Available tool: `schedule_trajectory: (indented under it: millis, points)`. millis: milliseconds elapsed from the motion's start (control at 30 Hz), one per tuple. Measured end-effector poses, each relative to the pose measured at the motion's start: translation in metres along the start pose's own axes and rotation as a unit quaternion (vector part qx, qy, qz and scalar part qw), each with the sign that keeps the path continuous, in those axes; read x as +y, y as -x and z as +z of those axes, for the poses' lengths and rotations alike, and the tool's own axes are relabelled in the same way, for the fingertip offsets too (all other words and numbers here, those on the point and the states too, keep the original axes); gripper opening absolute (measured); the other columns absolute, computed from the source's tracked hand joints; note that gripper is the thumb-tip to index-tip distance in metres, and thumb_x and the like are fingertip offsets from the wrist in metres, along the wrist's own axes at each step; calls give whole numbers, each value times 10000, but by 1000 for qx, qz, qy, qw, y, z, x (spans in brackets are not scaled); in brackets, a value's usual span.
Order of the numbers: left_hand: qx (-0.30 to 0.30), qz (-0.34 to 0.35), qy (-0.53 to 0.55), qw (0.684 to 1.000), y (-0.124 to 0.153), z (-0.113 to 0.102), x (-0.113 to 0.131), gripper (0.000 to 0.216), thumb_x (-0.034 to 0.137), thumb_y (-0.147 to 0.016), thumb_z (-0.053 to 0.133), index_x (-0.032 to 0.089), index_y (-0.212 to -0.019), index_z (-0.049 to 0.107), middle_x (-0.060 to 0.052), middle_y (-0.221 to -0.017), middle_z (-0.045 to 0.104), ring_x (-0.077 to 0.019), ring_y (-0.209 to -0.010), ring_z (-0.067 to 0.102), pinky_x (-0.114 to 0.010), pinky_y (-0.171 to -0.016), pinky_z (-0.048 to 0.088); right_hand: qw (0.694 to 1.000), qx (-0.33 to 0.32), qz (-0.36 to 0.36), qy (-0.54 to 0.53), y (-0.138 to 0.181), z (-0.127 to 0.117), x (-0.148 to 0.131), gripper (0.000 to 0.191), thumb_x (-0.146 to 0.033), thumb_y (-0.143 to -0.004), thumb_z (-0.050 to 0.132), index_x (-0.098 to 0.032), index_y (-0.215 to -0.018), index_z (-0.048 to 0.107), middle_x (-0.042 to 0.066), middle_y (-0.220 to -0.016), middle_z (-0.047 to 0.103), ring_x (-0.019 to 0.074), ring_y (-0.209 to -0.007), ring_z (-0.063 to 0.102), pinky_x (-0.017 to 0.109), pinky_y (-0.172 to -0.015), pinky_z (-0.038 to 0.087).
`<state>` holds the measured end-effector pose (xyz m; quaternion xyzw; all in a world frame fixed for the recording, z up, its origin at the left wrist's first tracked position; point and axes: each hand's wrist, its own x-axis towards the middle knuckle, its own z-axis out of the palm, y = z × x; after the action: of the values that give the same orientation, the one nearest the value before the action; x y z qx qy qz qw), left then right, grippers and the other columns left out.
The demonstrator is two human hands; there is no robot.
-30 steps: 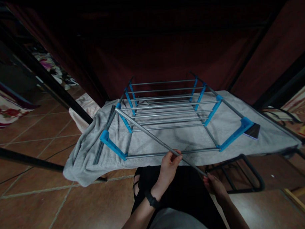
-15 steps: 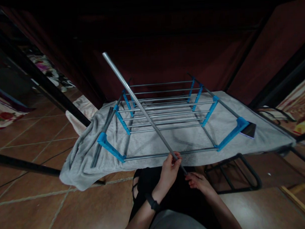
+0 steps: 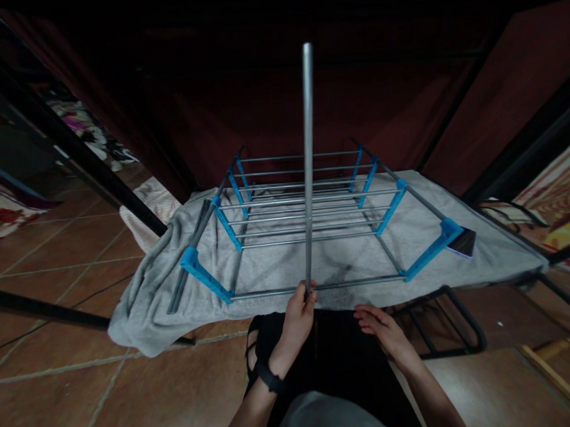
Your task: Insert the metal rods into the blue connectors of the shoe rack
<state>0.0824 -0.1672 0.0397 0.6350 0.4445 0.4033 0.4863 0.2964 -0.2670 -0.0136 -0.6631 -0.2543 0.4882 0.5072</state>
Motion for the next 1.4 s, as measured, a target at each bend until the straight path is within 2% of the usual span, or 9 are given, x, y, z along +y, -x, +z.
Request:
schedule_trajectory:
  millis: [133,333,500,667,800,1067,1167,1267,1400]
  points:
    - [9,13,-32,999,-2,-7,-10,190,283,-942,515,218,-1042,663,-25,-864,691,-180,-814,651,-321,-810,517,999,18,-23,-19,2,-6,-17,548,-642,-607,827,-214,-946,786,100,-958,777,233,-840,696,377,-771,571]
    - [11,56,-152,987,-3,-19,-36,254,193,-939,490,216,-1100,686,-95,-1068,758,-231,-993,703,-405,-928,544,994,71,-58,-60,4,-15,-31,558,-617,-627,847,-205,-996,770,93,-990,771,220,-851,699,345,-782,577]
    - [-50,89,-303,947,-1,-29,-42,403,66,-915,427,219,-1180,689,-102,-1134,750,-256,-1055,687,-435,-953,531,977,124,-76,-155,7,-29,-38,516,-483,-651,875,-221,-1073,734,74,-1077,759,206,-946,711,321,-829,591]
    - [-115,111,-408,899,1,-34,-36,537,-23,-870,399,239,-1253,671,-78,-1153,731,-243,-1115,652,-434,-1030,476,952,152,-98,-245,5,-51,-39,400,-351,-644,873,-239,-995,718,42,-1082,745,186,-969,718,352,-923,594]
    - [-138,110,-451,875,3,-34,-35,549,-25,-870,404,232,-1286,653,-84,-1196,714,-244,-1155,625,-432,-1066,442,946,162,-94,-264,2,-67,-33,371,-326,-702,818,-245,-1047,707,45,-1099,738,177,-1029,706,365,-995,567]
    - [-172,118,-507,836,0,-36,-34,552,-45,-865,382,206,-1281,644,-99,-1205,702,-241,-1157,627,-412,-1078,428,930,209,-67,-295,-13,-92,0,243,-257,-689,817,-230,-895,690,13,-1016,715,148,-1008,704,311,-999,556]
    - [-174,122,-509,834,1,-37,-35,522,-41,-861,403,196,-1254,653,-109,-1206,698,-246,-1159,630,-411,-1082,427,926,219,-55,-301,-18,-97,8,242,-244,-693,812,-225,-900,689,10,-993,711,132,-959,706,276,-967,561]
    - [-173,121,-507,836,1,-37,-36,522,-51,-847,414,205,-1234,653,-112,-1232,691,-245,-1172,626,-420,-1088,421,929,225,-56,-289,-20,-99,14,236,-267,-725,805,-229,-929,692,17,-1005,714,138,-950,706,293,-956,571]
    - [-182,119,-526,822,1,-36,-39,469,-30,-870,430,213,-1205,650,-103,-1210,689,-228,-1154,626,-406,-1068,430,930,229,-51,-284,-22,-100,21,218,-266,-732,805,-227,-912,688,19,-992,713,145,-938,709,304,-932,590]
